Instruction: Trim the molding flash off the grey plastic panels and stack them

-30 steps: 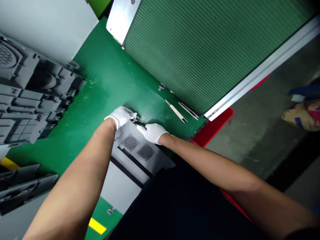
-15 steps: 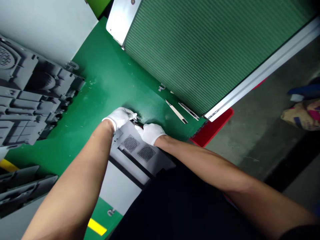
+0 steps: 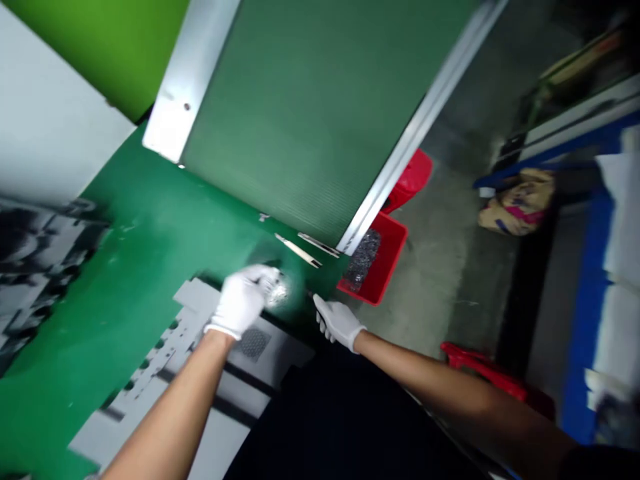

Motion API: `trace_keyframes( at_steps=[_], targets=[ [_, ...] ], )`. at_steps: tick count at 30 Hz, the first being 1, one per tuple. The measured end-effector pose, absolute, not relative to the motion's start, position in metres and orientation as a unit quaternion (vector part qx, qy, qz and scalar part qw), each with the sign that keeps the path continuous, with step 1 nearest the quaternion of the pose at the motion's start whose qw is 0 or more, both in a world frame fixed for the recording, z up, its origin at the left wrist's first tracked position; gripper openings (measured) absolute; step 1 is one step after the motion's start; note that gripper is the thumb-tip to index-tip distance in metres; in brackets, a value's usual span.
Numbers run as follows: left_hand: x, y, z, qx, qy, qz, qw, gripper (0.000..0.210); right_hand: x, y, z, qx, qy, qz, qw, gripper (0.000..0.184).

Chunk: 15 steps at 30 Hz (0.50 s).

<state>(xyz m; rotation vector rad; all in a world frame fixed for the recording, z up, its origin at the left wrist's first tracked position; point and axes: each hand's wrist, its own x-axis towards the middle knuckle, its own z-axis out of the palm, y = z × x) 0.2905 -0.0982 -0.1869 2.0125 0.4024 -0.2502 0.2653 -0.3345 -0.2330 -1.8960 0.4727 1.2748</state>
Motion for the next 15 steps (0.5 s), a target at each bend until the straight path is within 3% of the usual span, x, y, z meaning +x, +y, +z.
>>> trace_keyframes(
  at_steps=[3,5,7,9,11,15],
  targets=[
    [0.297,-0.173,-0.174,0.779,0.041,-0.192,0.595,0.034,0.243,-0.377,-0.242,-0.716,0.307,0.49,0.392,0.06],
    [0.299,-0.196,-0.175,0.796,0.016,-0.2,0.571,0.049,0.234,-0.396,-0.247,-0.701,0.353,0.475,0.398,0.06],
    [0.297,-0.192,-0.183,0.87,-0.02,-0.229,0.437,0.054,0.227,-0.408,-0.25,-0.69,0.373,0.455,0.421,0.061],
    [0.291,-0.172,-0.192,0.908,-0.085,-0.328,0.247,0.052,0.223,-0.416,-0.253,-0.686,0.372,0.446,0.439,0.062],
    [0.283,-0.15,-0.197,0.871,-0.157,-0.449,0.125,0.054,0.222,-0.42,-0.253,-0.686,0.364,0.449,0.442,0.063],
    [0.271,-0.119,-0.186,0.799,-0.166,-0.573,0.075,0.053,0.223,-0.421,-0.247,-0.679,0.363,0.46,0.442,0.062]
  ],
)
